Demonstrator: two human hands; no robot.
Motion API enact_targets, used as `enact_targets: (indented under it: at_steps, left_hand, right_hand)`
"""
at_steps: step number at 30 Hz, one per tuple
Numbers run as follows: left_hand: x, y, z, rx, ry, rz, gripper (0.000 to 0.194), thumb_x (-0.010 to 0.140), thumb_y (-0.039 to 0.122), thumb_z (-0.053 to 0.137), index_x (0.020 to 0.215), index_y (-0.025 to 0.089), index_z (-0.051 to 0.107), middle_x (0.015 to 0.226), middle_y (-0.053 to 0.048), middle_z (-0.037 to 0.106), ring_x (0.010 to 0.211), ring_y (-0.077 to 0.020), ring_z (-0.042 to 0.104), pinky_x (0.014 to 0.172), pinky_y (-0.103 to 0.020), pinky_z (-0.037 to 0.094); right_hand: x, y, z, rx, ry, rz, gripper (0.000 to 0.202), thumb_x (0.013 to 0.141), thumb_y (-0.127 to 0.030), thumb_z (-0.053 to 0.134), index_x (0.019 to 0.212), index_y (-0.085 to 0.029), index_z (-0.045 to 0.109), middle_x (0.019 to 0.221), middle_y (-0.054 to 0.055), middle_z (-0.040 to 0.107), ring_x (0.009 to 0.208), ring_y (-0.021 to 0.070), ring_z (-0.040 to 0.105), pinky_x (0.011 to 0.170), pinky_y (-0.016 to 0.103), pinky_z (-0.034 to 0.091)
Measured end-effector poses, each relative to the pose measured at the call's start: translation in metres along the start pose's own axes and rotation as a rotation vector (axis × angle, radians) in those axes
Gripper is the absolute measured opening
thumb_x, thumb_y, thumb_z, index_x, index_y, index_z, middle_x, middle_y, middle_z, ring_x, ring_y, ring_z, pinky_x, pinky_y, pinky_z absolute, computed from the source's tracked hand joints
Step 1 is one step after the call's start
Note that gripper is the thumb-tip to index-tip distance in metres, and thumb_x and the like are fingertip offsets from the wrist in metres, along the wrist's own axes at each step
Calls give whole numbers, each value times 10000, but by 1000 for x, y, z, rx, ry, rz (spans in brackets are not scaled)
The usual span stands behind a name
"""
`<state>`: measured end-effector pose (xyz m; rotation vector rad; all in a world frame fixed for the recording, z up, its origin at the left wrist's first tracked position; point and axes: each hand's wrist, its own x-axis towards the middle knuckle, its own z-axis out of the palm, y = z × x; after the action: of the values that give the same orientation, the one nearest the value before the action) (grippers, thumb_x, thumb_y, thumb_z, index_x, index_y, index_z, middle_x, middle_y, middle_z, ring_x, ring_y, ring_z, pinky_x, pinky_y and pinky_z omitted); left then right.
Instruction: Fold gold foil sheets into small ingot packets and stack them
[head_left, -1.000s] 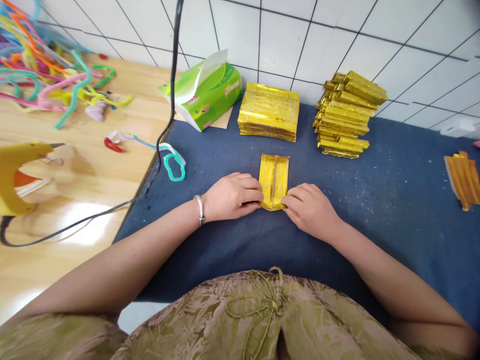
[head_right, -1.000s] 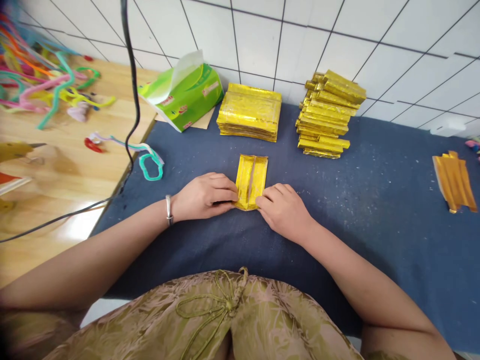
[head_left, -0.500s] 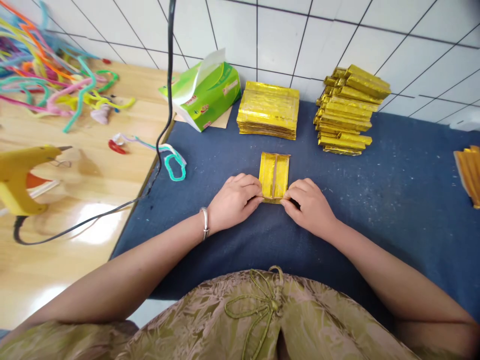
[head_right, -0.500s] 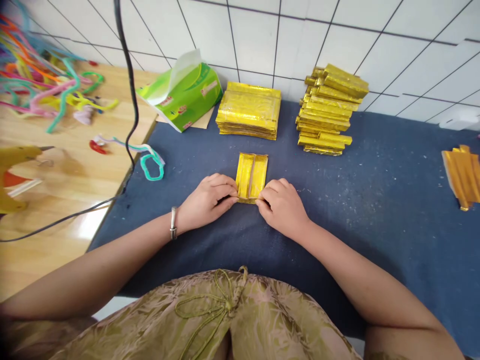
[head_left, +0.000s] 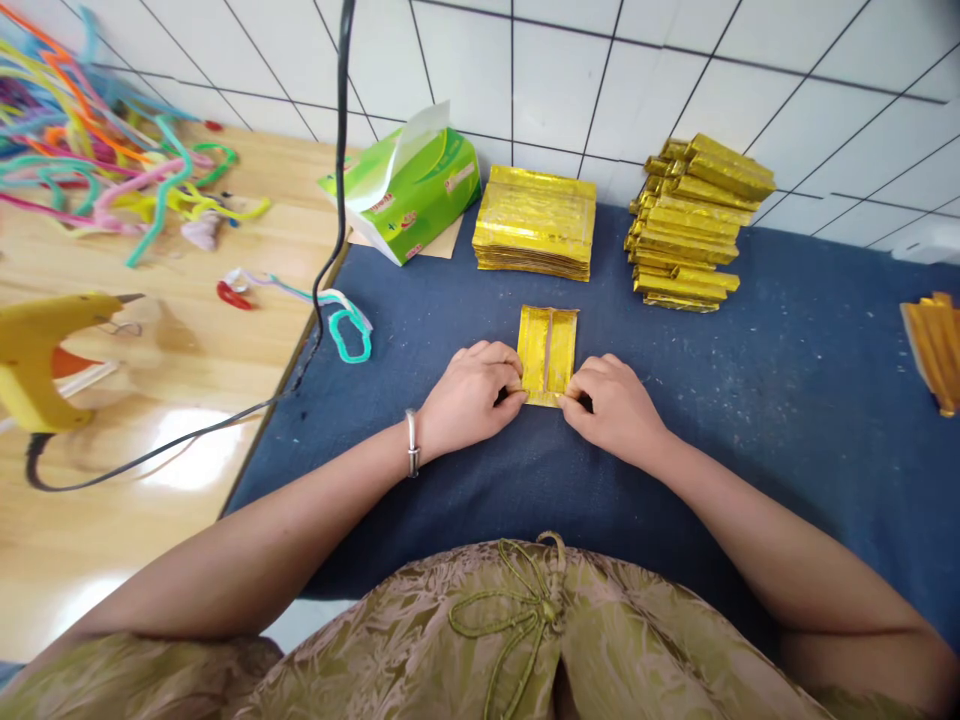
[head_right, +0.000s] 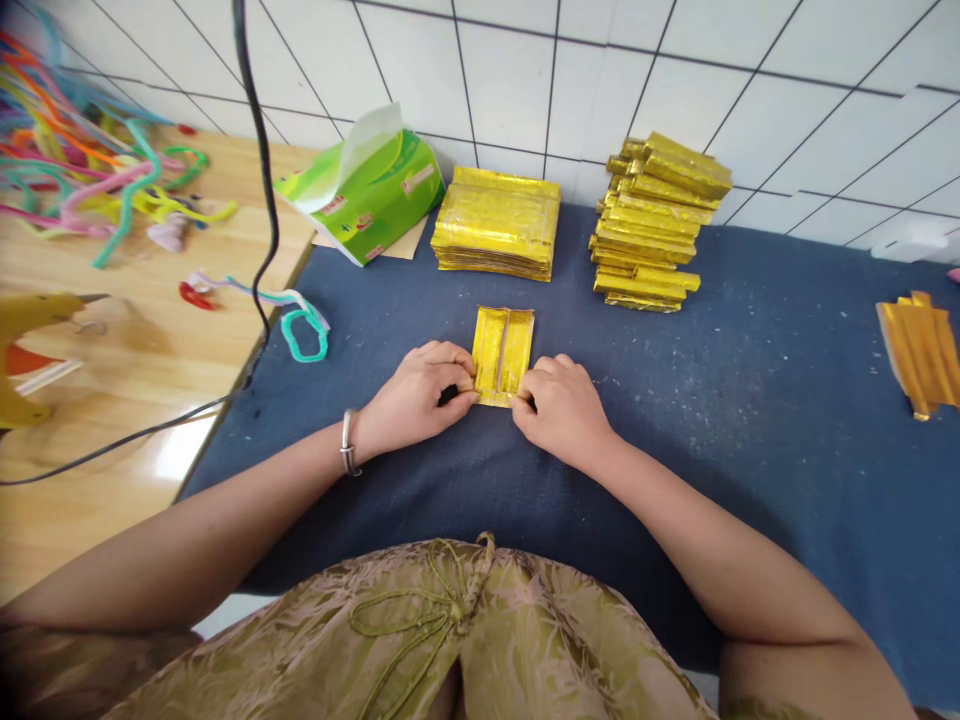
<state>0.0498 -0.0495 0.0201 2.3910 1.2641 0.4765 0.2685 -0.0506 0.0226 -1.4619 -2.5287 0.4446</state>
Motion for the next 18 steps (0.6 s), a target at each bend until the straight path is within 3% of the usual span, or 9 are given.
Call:
enact_targets:
  at_steps: [18]
  left_hand:
    - [0, -1, 1, 89, -7, 29, 93, 823, 228, 530, 773, 153, 552, 932, -68, 581, 907, -201, 518, 819, -361, 410]
  right_hand:
    - [5, -1, -6, -71, -45, -9, 189, 807, -269, 534, 636, -189, 537, 717, 38, 554, 718, 165, 456, 671, 297, 326]
